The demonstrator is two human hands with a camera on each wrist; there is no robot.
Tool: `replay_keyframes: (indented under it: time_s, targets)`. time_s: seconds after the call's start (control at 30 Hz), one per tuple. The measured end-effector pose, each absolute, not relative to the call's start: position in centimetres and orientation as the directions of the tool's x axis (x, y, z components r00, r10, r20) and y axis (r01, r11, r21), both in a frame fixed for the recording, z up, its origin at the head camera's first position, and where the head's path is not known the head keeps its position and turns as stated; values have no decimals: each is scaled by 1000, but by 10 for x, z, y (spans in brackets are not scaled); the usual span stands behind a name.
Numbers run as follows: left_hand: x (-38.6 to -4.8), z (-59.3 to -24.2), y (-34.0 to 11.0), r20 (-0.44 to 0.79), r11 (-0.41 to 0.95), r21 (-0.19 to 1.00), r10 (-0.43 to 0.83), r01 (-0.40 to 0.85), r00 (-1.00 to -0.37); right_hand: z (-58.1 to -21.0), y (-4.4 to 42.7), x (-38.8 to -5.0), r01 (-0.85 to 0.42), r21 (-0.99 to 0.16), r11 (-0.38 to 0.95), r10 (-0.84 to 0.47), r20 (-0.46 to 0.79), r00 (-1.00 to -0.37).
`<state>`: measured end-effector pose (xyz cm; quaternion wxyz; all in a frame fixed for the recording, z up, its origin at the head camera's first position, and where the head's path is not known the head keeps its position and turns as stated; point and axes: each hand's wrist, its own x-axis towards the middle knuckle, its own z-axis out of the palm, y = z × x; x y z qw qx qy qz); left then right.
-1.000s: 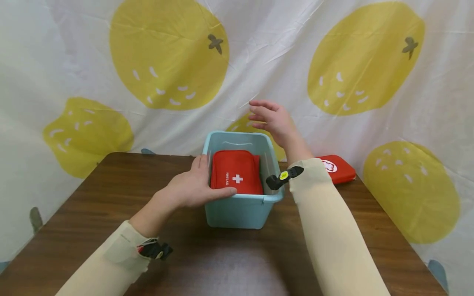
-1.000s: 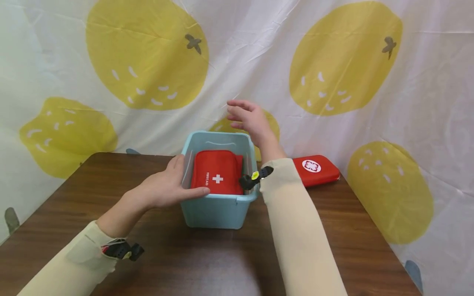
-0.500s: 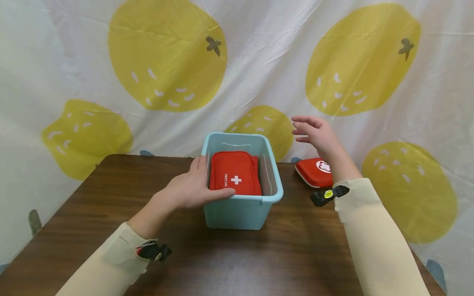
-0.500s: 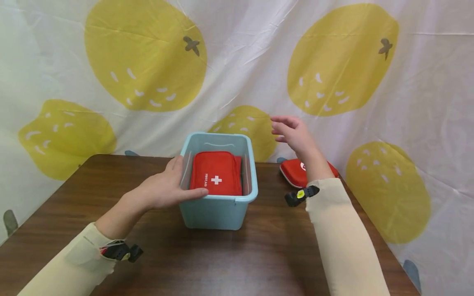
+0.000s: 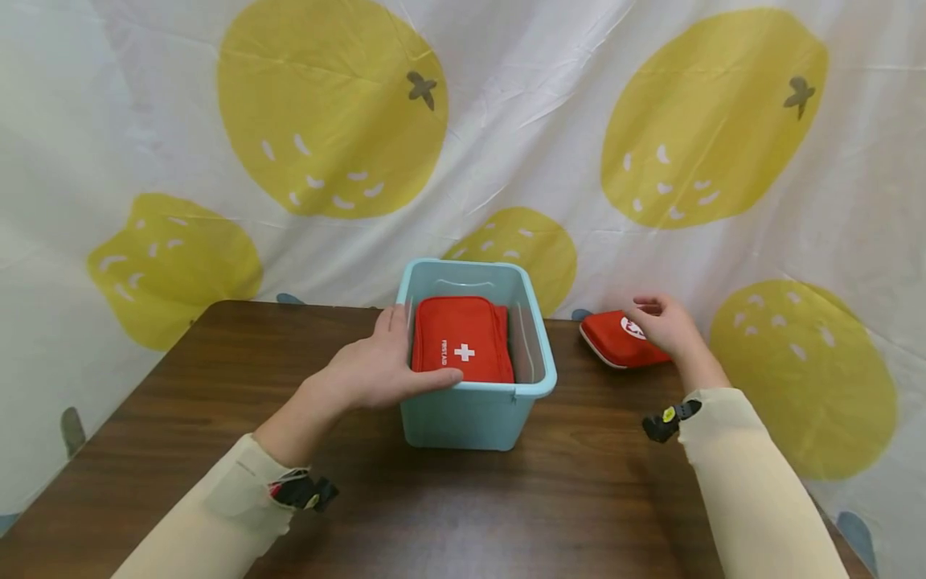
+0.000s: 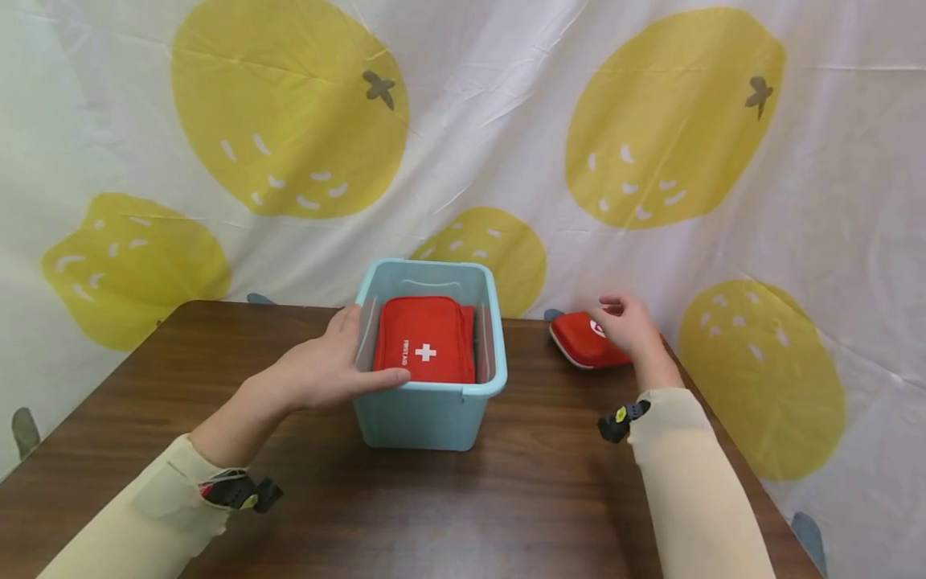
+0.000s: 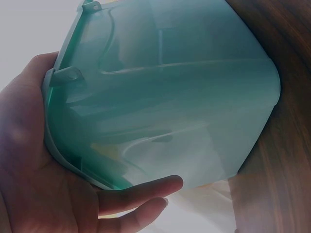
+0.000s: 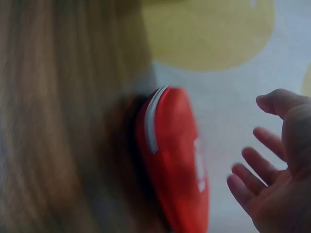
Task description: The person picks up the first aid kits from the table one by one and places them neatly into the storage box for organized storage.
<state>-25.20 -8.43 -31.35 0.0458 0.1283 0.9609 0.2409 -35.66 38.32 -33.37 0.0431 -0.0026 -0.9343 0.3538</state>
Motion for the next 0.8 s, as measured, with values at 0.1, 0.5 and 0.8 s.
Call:
replay_keyframes:
  time_s: [0.1, 0.5, 0.8]
  targets:
    - [-251, -313, -84, -26, 850, 476, 269, 225, -963, -347, 396, -357, 51, -618, 784, 112, 60, -992]
    - [-252, -312, -84, -30, 847, 482, 272, 224, -962, -381, 413, -363, 225, -469, 854, 272, 33, -962]
    - [-251, -312, -84, -33, 843, 489, 273, 223, -961, -388, 408, -369, 313, -432, 846, 313, -74, -947]
